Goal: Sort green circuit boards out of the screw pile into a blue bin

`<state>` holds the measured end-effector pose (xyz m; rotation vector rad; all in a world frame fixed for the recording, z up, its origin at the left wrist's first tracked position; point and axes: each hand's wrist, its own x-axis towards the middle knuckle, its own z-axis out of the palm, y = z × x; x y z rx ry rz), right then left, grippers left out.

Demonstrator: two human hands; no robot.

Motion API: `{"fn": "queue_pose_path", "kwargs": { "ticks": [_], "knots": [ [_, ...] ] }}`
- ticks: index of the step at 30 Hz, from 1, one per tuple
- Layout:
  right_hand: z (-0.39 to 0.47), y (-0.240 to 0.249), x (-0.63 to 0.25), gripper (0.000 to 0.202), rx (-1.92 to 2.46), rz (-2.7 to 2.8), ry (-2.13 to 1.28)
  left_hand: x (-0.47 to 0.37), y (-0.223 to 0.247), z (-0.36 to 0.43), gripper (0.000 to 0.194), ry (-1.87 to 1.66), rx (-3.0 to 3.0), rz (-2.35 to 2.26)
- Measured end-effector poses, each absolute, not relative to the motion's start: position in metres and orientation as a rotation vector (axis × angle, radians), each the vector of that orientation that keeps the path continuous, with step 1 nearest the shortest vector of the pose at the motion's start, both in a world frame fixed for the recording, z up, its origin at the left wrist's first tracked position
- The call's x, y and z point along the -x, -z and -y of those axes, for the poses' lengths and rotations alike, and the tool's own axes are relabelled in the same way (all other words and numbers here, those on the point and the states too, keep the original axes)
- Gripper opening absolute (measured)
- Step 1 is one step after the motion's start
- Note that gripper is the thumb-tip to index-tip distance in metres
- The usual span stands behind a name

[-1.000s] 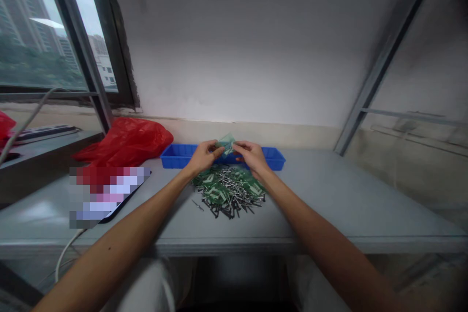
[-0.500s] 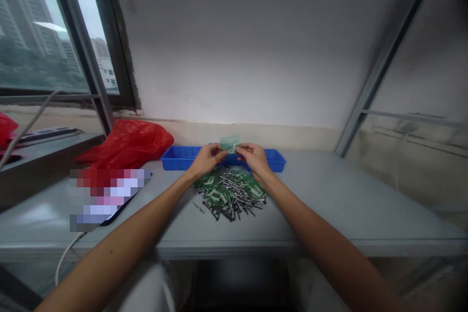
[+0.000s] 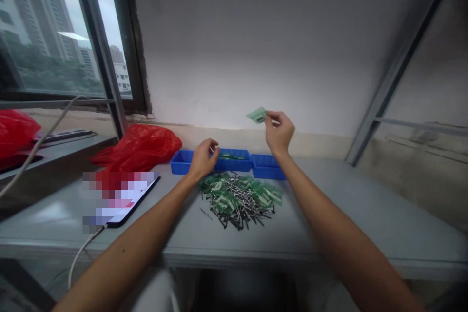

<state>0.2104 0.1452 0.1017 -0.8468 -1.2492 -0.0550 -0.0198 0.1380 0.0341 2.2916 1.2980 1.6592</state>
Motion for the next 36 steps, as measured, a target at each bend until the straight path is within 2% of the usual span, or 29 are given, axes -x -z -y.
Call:
{"fn": "queue_pose_path", "kwargs": {
  "ticks": [2,4,6,11,20,29,36],
  "knots": [
    [-0.155,-0.101,-0.208,0.017,0.911,1.49,0.048,0.026,-0.033,-0.141,0.01,-1.675,-2.381,-1.331],
    [-0.161,-0.087,-0.204,0.007,1.024,1.949,-0.087,0.03,-0.033,-0.142,0.009,-1.677,-2.43,-1.344],
    [-0.163,-0.069,-0.2,0.006,1.082,2.238,-0.191,0.031,-0.034,-0.141,0.009,-1.666,-2.467,-1.343],
    [-0.162,-0.05,-0.188,0.019,1.056,2.154,-0.083,0.029,-0.036,-0.138,0.01,-1.602,-2.508,-1.365],
    [-0.173,-0.029,-0.153,0.018,1.111,2.247,-0.122,0.032,-0.036,-0.138,0.008,-1.601,-2.532,-1.365],
    [-0.178,-0.023,-0.149,0.04,1.17,2.303,-0.251,0.032,-0.036,-0.136,0.008,-1.562,-2.54,-1.371],
    [-0.167,-0.036,-0.153,0.033,1.064,2.201,-0.36,0.034,-0.035,-0.137,0.01,-1.51,-2.584,-1.341]
  ]
}}
